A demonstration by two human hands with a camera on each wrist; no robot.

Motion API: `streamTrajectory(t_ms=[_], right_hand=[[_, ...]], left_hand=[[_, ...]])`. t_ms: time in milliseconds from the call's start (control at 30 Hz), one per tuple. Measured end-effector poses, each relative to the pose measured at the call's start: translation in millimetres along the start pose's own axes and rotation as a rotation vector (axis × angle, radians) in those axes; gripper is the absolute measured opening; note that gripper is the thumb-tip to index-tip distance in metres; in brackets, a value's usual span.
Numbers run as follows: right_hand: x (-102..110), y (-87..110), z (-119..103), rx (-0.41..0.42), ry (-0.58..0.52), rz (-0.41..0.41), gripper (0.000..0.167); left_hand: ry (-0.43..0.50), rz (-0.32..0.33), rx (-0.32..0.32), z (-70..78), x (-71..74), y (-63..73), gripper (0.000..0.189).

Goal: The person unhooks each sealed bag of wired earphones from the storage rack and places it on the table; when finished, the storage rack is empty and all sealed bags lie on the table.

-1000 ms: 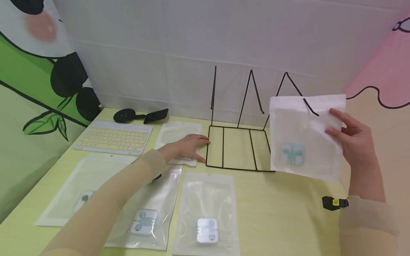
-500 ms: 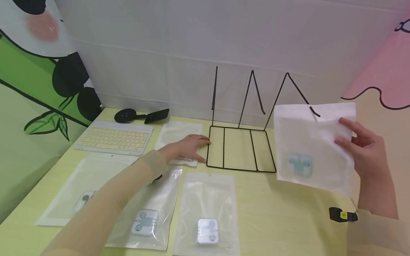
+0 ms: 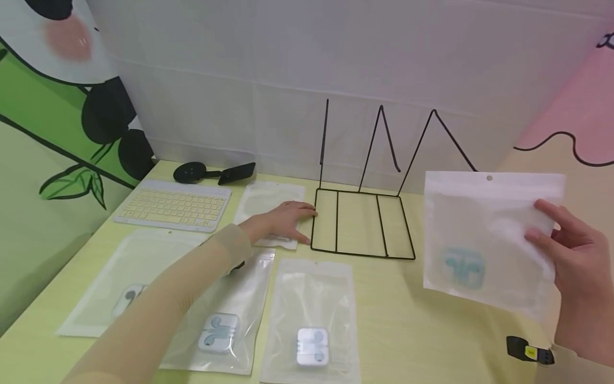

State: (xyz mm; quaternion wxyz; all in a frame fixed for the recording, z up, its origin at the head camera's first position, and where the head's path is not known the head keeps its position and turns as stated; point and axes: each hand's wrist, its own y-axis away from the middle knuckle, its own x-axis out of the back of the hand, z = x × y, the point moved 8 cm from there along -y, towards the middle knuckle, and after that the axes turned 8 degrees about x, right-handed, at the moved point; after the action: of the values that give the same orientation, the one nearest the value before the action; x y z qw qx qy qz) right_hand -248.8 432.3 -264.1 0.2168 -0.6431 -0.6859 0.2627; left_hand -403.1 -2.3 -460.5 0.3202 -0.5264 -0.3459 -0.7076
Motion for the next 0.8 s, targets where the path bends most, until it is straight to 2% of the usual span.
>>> streamTrajectory(t_ms=[133, 233, 400, 600, 733, 800], right_hand=[[7.3, 12.0, -0.6, -0.041, 0.159, 0.040, 0.046], [4.3, 20.0, -0.1, -0.077, 0.221, 0.002, 0.048], [-10.8, 30.4, -3.0, -0.052, 0.173, -0.073, 0.047], [-38.0, 42.6, -6.8, 0.020, -0.027, -0.193, 0.047], [-53.3, 52.7, -2.3, 0.001, -0.126, -0.234, 0.050], [-58.6, 59.2, 2.8, -0.039, -0.112, -0.241, 0.053]], left_hand=[[-0.013, 0.003, -0.004, 0.3, 0.2, -0.1, 0.093], [-0.021, 0.003, -0.004, 0.9, 0.5, 0.2, 0.093], [-0.011, -0.003, -0.003, 3.2, 2.6, 1.6, 0.093], [-0.015, -0.015, 0.006, 4.5, 3.0, 3.0, 0.092], [-0.022, -0.018, 0.017, 3.1, 2.5, 3.4, 0.091], [-0.026, -0.019, 0.021, 2.4, 2.2, 3.5, 0.091]])
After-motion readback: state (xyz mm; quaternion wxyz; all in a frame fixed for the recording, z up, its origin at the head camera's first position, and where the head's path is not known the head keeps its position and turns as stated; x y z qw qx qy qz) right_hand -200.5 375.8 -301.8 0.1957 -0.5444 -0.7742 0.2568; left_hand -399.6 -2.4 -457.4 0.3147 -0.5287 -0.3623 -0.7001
